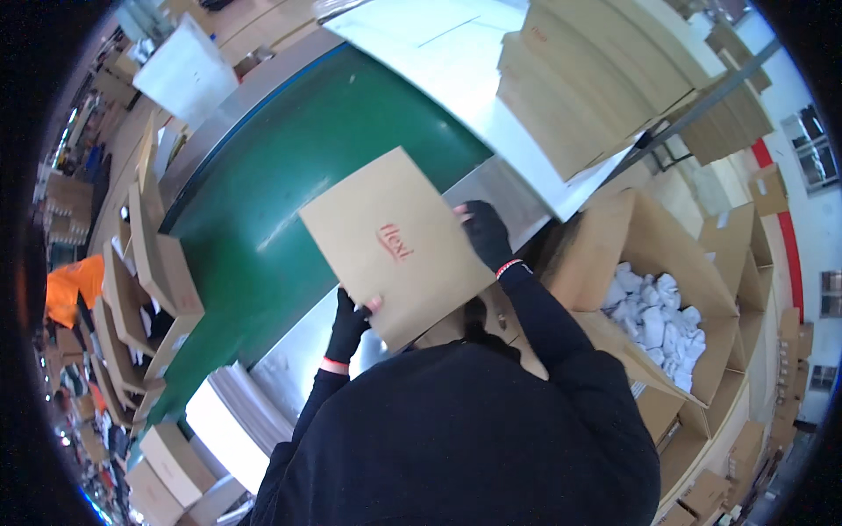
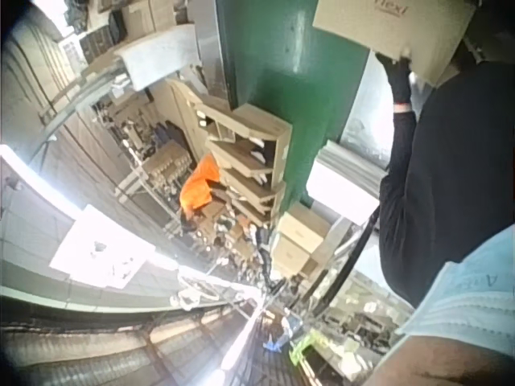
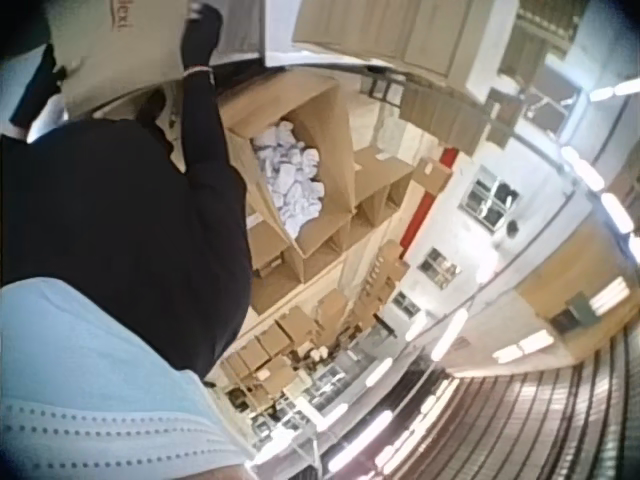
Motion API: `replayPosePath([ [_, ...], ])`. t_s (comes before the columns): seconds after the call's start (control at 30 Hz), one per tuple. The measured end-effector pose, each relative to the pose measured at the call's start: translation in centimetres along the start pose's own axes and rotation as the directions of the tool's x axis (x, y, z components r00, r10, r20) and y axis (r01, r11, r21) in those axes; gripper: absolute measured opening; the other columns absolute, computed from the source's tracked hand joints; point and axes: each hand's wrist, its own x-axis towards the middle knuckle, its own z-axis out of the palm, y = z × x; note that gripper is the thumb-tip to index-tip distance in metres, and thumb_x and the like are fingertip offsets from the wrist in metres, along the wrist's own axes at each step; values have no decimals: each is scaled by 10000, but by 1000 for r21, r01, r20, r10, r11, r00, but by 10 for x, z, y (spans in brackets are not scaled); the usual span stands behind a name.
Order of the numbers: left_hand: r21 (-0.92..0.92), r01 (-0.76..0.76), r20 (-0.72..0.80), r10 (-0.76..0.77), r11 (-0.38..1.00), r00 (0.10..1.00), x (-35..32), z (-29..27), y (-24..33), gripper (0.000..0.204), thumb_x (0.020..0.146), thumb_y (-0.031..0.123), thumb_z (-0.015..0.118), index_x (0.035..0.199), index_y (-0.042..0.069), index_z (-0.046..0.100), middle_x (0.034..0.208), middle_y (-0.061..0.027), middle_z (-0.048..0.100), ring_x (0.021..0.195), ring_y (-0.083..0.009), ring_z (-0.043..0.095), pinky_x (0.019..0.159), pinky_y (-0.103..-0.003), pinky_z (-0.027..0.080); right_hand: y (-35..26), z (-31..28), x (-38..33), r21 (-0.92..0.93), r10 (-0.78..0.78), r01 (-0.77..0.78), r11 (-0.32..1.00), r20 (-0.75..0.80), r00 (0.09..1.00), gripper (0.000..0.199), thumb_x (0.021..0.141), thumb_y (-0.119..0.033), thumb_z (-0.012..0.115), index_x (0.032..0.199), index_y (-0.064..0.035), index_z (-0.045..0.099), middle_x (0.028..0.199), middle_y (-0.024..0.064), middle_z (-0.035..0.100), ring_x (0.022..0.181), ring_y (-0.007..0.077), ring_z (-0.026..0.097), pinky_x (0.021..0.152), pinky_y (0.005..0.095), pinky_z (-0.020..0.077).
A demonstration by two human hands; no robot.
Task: The person repeatedly packs pairs of black shoes into cardboard boxes. They place a sheet of white tissue paper into each box, insert the shoes, add crumpled white paper for padding, and close the box. The packed boxes are then moved along a green conveyor belt.
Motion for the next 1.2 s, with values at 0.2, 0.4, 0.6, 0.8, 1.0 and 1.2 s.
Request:
replayPosePath([
  [0.2, -114, 20, 47, -14, 993, 999, 4, 0, 10, 975, 764, 137, 746, 1490, 126, 95, 1378, -167, 415, 1218, -270, 490, 933, -406, 478, 88, -7, -62, 92, 448, -610, 787, 595, 667, 493, 984, -386, 426, 1320, -29, 473, 1238, 147, 574, 1103, 267, 554, 955, 350, 407],
  [0.4, -155, -75, 232, 110, 985, 966, 45, -13, -9, 850, 785, 200, 724, 1456, 61, 220, 1371, -144, 447, 1239, -266, 475, 995, -384, 421, 43, -47, -44, 269, 232, -427, 863, 541, 809, 490, 1033, -302, 334, 1439, -28, 330, 1477, 94, 354, 1366, 198, 314, 1137, 318, 221],
  [0.6, -189, 13, 320, 50, 982, 946, 138, 135, 48, 916, 849, 195, 691, 1483, 125, 33, 1315, -187, 472, 1103, -294, 566, 778, -424, 553, -5, -191, 30, -183, 275, -318, 930, -224, 935, 582, 893, -397, 614, 1308, -6, 494, 1219, 186, 581, 1148, 319, 552, 973, 371, 422],
  [0.8, 82, 50, 242, -69, 995, 968, 210, 270, 43, 1174, 793, 202, 755, 1409, 204, -244, 1286, -204, 443, 1006, -349, 593, 693, -514, 573, -31, -243, -48, -236, 148, -234, 943, -331, 932, 551, 876, -298, 669, 1326, -45, 476, 1293, 153, 541, 1228, 257, 499, 1016, 358, 385],
  [1.0, 10, -28, 172, 25, 1000, 985, 219, 348, 73, 1038, 738, 187, 808, 1417, 95, 28, 1305, -172, 440, 1049, -324, 549, 739, -595, 539, -23, -260, -125, 351, 572, -473, 808, -278, 771, 397, 899, -165, 622, 1271, -50, 542, 1247, 72, 576, 1165, 185, 530, 1002, 330, 388],
  [1.2, -48, 109, 354, -85, 993, 932, 306, 412, 59, 660, 835, 258, 710, 1343, 97, 320, 1188, -116, 521, 955, -315, 607, 653, -537, 579, -25, -275, -101, 222, 445, -389, 894, -340, 828, 379, 887, -109, 605, 1256, -40, 551, 1209, 83, 595, 1142, 192, 548, 985, 318, 398],
])
